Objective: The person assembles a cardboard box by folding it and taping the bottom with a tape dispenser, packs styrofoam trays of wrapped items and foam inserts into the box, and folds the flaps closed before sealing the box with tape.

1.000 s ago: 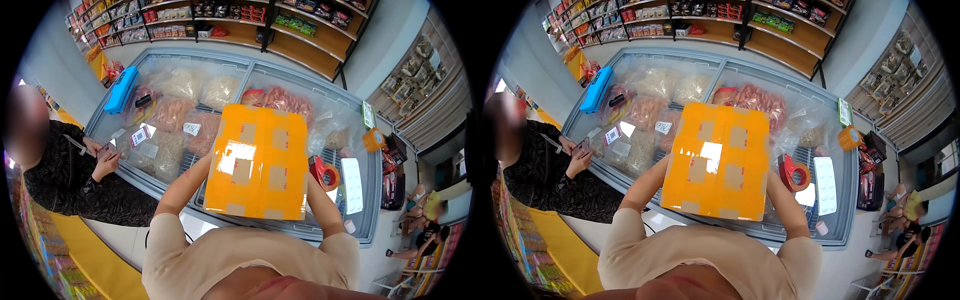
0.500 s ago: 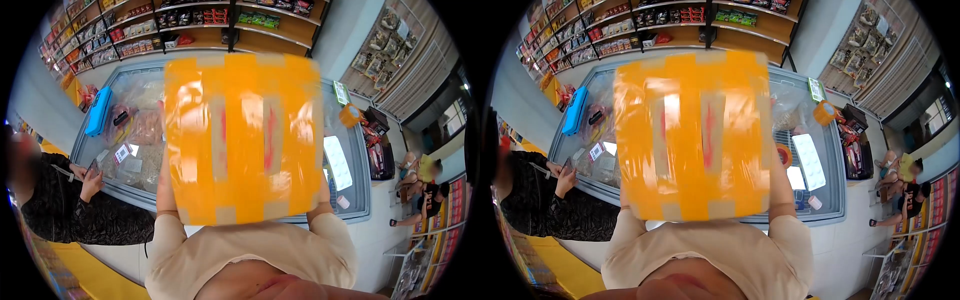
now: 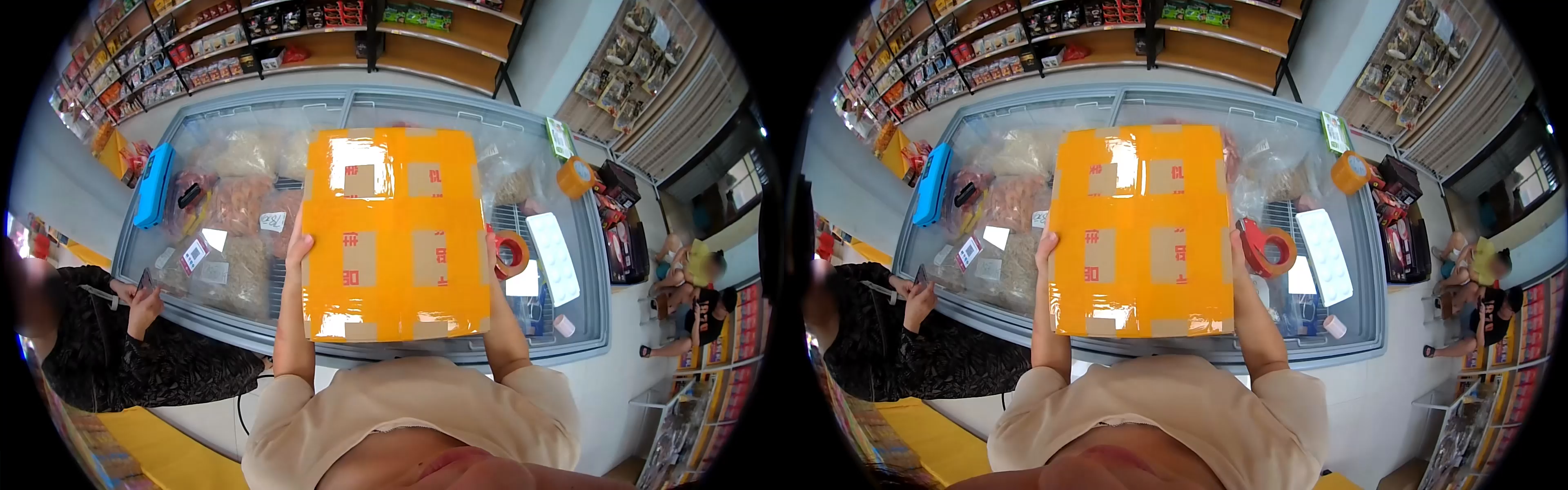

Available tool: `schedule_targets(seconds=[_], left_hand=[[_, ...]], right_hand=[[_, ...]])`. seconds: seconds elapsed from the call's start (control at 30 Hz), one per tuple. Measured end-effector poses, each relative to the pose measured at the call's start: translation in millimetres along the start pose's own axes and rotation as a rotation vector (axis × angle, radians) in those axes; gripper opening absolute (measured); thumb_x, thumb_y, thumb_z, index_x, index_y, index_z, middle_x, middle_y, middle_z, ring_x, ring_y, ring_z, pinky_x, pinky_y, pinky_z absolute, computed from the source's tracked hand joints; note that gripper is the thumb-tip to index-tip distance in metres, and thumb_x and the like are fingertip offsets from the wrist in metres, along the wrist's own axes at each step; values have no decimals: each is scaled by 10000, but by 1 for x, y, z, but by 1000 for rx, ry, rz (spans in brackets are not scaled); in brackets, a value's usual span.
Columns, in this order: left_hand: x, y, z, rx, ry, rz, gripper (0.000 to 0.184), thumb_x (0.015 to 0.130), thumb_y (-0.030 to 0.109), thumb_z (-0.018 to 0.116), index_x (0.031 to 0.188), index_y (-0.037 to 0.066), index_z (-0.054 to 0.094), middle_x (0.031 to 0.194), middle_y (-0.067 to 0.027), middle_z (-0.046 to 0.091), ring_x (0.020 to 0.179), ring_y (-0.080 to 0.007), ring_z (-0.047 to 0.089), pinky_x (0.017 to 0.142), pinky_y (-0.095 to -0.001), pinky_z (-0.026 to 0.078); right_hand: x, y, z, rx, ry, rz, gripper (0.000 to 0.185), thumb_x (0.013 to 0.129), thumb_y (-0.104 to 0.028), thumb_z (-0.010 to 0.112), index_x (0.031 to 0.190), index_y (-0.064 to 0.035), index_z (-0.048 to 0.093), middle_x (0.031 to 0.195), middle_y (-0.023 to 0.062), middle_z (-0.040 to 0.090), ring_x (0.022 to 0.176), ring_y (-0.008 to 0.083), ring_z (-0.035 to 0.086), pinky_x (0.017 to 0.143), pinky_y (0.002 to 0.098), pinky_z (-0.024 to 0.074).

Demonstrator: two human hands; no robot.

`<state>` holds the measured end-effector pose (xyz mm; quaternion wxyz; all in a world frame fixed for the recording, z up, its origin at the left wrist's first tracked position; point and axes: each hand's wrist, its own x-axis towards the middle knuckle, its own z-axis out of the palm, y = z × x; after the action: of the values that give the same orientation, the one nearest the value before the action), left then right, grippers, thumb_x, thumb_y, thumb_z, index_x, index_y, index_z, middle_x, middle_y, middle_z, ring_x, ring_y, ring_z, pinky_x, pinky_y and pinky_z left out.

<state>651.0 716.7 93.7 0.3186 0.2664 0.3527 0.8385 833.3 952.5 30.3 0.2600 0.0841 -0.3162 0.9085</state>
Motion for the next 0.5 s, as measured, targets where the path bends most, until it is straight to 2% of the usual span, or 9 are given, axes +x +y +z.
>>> schedule_targets(seconds=[0.2,0.27,0.3,0.37,0.5], left_hand=[[12,-15,-7,-48,25,-69,763,747,296,537,1348,28,151,1296,-159,336,1177,-243,371,964,-324,316],[8,-30,-5,-1,126,35,645,772,277,458,1325,52,215,1260,-143,374,1122,-251,421,916,-347,372],[5,-35,-4,3,121,33,645,772,277,458,1325,52,215,1260,-143,374,1122,-251,421,916,-347,372],[-2,-45,-4,-22,170,10,785,761,326,523,1359,42,100,1290,-161,326,1167,-250,373,954,-333,328],[-7,-61,-4,27,170,47,790,772,339,507,1362,44,72,1315,-155,286,1181,-244,352,964,-338,310]], right_hand=[[10,0,-8,-12,20,33,527,906,-354,366,1323,-49,264,1249,83,418,1141,191,386,956,344,296],[15,-1,-11,-27,28,38,529,905,-354,363,1324,-49,259,1251,83,417,1141,191,387,957,342,295],[18,-1,-12,-34,30,45,530,905,-354,362,1325,-49,257,1252,83,416,1141,191,387,957,341,295],[25,-4,-16,-48,39,55,533,904,-355,359,1326,-48,252,1254,83,415,1141,190,387,957,339,294],[40,-11,-26,-89,61,91,537,903,-355,354,1329,-48,243,1258,83,412,1142,190,388,958,334,293]])
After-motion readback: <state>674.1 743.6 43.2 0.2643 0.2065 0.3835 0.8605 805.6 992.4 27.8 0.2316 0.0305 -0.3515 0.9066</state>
